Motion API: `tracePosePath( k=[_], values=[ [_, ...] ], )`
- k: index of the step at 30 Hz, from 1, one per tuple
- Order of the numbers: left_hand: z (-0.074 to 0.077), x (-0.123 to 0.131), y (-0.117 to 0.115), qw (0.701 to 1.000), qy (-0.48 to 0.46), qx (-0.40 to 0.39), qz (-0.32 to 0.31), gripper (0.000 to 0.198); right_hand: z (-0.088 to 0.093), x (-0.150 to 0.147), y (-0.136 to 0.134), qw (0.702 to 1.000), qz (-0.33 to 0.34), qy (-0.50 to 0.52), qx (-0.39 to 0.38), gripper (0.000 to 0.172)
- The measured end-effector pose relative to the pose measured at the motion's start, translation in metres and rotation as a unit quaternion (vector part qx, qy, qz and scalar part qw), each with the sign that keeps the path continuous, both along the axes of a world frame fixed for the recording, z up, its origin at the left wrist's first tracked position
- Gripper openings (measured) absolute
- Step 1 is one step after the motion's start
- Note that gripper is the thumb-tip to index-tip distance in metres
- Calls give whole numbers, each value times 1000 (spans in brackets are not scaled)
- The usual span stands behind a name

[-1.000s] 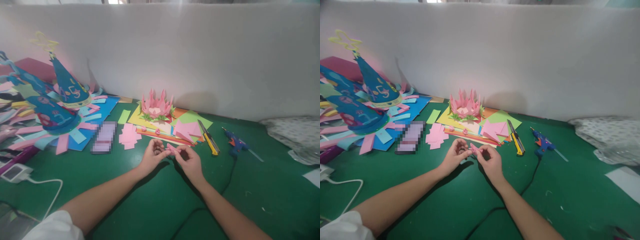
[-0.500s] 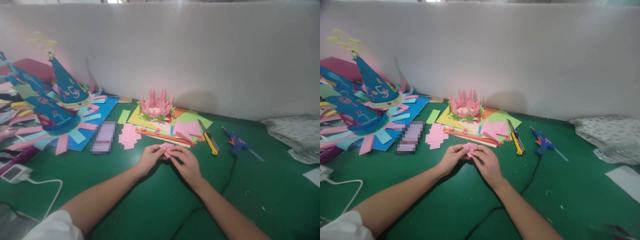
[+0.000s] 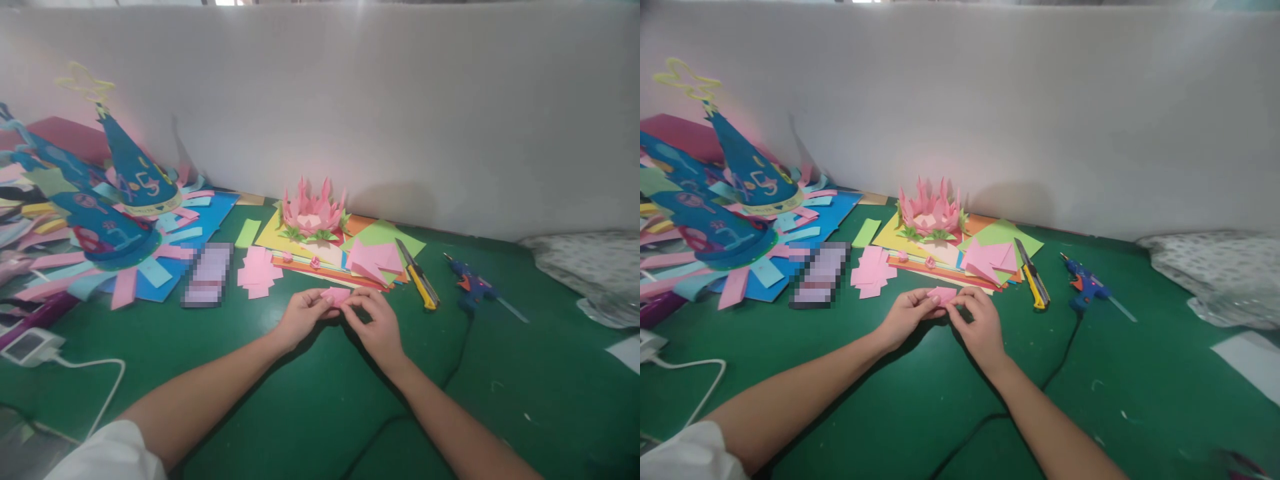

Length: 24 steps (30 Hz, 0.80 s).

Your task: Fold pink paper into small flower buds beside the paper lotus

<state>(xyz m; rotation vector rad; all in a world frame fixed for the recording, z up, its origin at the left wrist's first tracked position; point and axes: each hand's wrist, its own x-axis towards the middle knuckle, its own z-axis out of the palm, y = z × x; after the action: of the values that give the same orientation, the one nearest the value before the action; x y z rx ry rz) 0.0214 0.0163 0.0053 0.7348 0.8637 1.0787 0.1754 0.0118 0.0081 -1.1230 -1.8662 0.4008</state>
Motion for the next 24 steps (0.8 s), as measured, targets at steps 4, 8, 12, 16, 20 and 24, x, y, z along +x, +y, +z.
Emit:
tracePosePath(
  k=[4, 8, 12, 16, 20, 24],
  values=[
    [0, 1, -1, 1000, 13, 6, -7, 31, 0, 0, 0, 1000, 4, 11, -26, 10],
    [0, 1, -3, 1000, 19, 10, -12, 34, 0, -1, -1, 999, -1, 13, -41, 12],
    [0, 2, -4, 1000, 23, 10, -14, 36, 1, -1, -1, 999, -6, 13, -44, 13],
    [0, 2, -4, 1000, 19, 10, -16, 36, 0, -1, -1, 999, -7, 19, -44, 13],
    [1, 2, -5, 1000, 13, 7, -11, 34, 0, -2, 0, 999, 0, 24, -44, 14],
    [1, 3, -5, 1000, 11, 3, -7, 33, -1, -2, 0, 999, 5, 25, -46, 14]
  ],
)
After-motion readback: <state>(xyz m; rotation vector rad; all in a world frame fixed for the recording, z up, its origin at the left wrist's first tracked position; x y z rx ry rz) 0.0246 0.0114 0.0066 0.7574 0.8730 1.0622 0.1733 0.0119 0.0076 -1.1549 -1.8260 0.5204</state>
